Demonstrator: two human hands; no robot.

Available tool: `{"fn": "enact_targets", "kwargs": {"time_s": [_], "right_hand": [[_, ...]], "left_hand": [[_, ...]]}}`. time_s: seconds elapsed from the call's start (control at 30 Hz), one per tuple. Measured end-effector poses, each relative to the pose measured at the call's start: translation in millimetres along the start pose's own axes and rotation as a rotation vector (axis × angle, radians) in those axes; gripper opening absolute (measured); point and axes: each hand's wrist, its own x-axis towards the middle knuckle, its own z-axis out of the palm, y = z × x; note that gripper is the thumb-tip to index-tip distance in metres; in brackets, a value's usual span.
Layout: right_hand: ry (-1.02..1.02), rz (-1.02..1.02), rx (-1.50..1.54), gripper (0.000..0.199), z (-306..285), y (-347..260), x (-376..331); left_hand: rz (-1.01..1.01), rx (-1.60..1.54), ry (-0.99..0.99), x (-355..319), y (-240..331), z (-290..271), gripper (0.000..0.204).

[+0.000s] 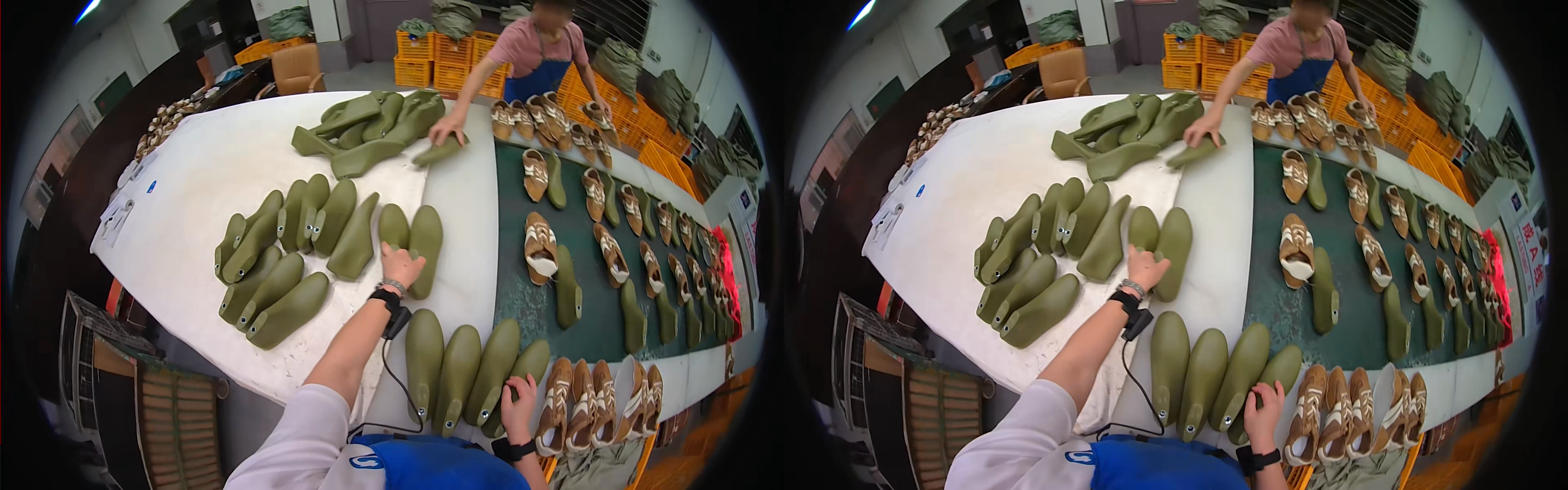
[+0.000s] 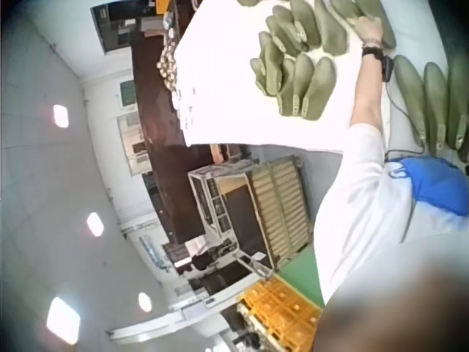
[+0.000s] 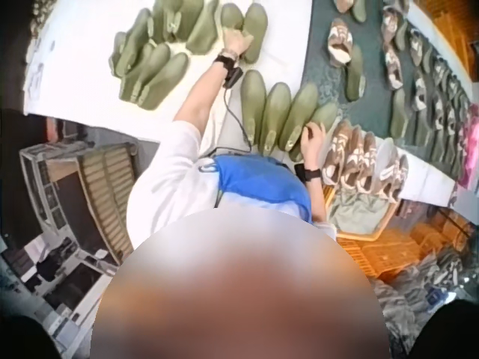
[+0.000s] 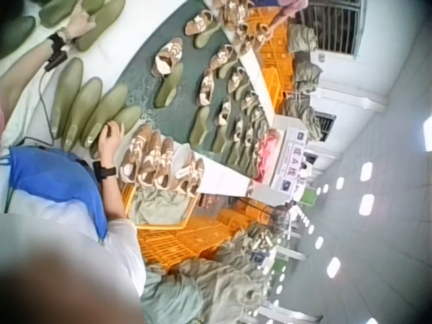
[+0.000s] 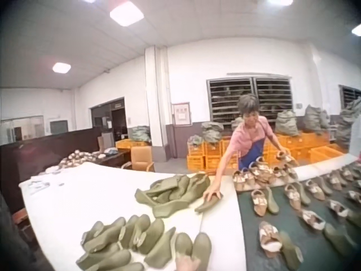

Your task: The person inserts green shoe lasts into brown canvas shoes on a conveyor belt. They repeatedly pick up a shoe, place a last inside, and set the shoe back on the belt. A coworker across the table performs the same task.

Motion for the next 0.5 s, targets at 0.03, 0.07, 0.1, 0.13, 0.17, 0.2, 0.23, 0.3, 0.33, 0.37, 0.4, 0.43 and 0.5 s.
{"fn": "enact_targets", "kwargs": {"time_s": [0.03, 0.07, 0.1, 0.13, 0.17, 0.2, 0.23, 0.3, 0.33, 0.37, 0.4, 0.43, 0.5], "right_hand": [[-0.008, 0.021, -0.006, 0.007, 0, 0, -1], [-0.004, 0.033, -0.014, 0.008, 1, 0, -1], [-0.001, 0.009, -0.024, 0.008, 1, 0, -2], [-0.005, 0.001, -0.034, 0.008, 1, 0, -2], [-0.006, -0.002, -0.045, 0.008, 1, 1, -2], [-0.006, 0.001, -0.038, 0.008, 2, 1, -2], [-0.005, -0.002, -0.040, 0.008, 3, 2, -2], [-0.004, 0.003, -0.043, 0.008, 4, 2, -3], [-0.004, 0.002, -0.043, 0.009, 4, 2, -3], [-0.009, 0.012, -0.035, 0.009, 5, 2, -3], [-0.015, 0.024, -0.028, 0.009, 5, 3, -3], [-0.021, 0.037, -0.022, 0.009, 5, 3, -4], [-0.033, 0.044, -0.026, 0.010, 5, 3, -4]], "left_hand": [[-0.008, -0.020, -0.006, 3, 6, 6, 0.054], [0.002, -0.038, -0.015, 5, 14, 13, 0.054], [0.001, -0.051, -0.025, 6, 24, 19, 0.054], [0.044, 0.022, -0.069, 8, 35, 26, 0.053], [0.079, 0.114, -0.087, 8, 46, 33, 0.052], [0.044, 0.000, -0.090, 6, 57, 40, 0.050], [-0.005, -0.081, -0.079, 2, 69, 47, 0.048], [0.035, -0.036, -0.121, -2, 91, 57, 0.046], [-0.014, -0.076, -0.114, -4, 101, 61, 0.045], [-0.048, -0.113, -0.094, -6, 108, 64, 0.044], [-0.057, -0.114, -0.115, -6, 111, 65, 0.043], [-0.062, -0.106, -0.123, -6, 112, 65, 0.042], [-0.019, -0.126, -0.138, -4, 105, 65, 0.046]]}}
